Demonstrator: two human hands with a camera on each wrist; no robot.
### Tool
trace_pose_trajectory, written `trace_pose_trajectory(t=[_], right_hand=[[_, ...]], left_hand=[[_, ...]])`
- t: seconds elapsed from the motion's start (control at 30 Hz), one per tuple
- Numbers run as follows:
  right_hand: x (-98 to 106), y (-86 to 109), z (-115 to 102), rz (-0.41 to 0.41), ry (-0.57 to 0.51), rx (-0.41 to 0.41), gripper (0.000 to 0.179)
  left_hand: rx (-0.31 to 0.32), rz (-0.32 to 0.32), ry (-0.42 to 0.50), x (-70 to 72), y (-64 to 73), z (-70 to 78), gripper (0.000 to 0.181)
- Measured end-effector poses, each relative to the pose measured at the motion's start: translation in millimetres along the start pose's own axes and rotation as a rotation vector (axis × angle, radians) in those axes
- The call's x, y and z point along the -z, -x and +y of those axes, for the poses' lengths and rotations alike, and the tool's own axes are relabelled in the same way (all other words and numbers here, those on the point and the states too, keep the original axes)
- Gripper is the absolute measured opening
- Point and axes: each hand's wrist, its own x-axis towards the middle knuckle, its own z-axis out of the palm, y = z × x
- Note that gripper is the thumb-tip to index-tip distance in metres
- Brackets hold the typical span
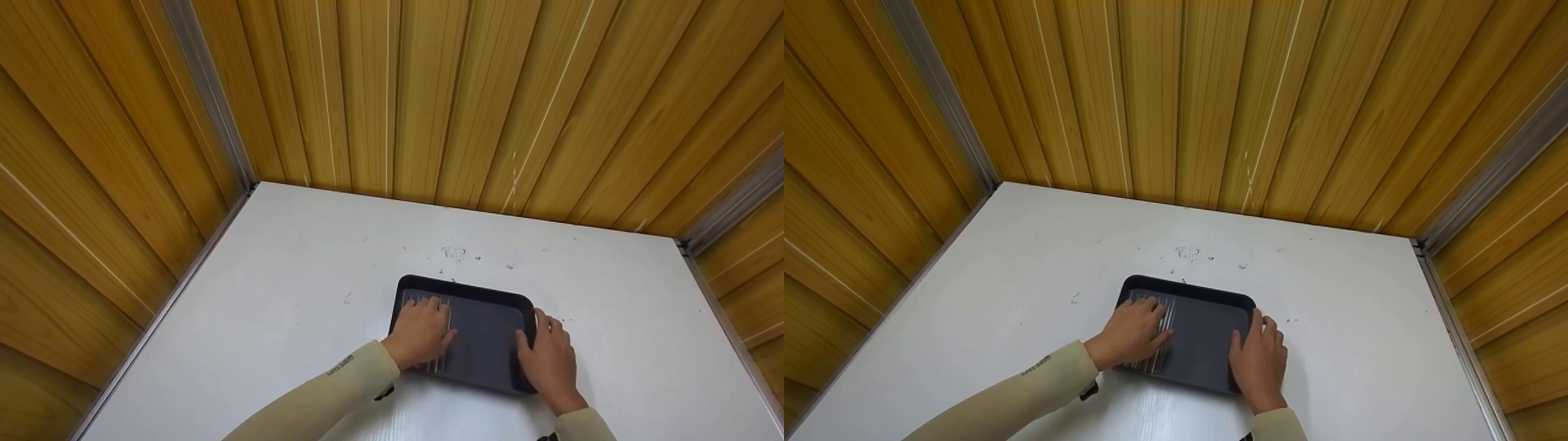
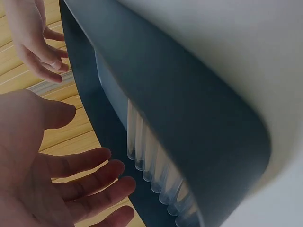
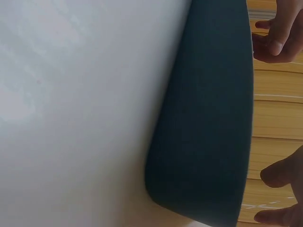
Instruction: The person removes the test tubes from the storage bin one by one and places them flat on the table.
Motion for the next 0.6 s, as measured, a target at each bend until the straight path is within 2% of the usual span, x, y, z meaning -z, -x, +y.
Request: trace_pose_trajectory(t=[0.23,0.6], right_hand=[[-5.2,-1.8,6.6,-0.052,-0.008,-0.047,0.064],[-15.0,-2.4,16.5,-0.141,-0.04,-0.053,0.065]], left_hand=[[0.009,-0.036,0.0,-4.6,-0.5,2.2,0.046],[0.014,-0.058,0.002,-12.3,-3.7,5.8,0.038]])
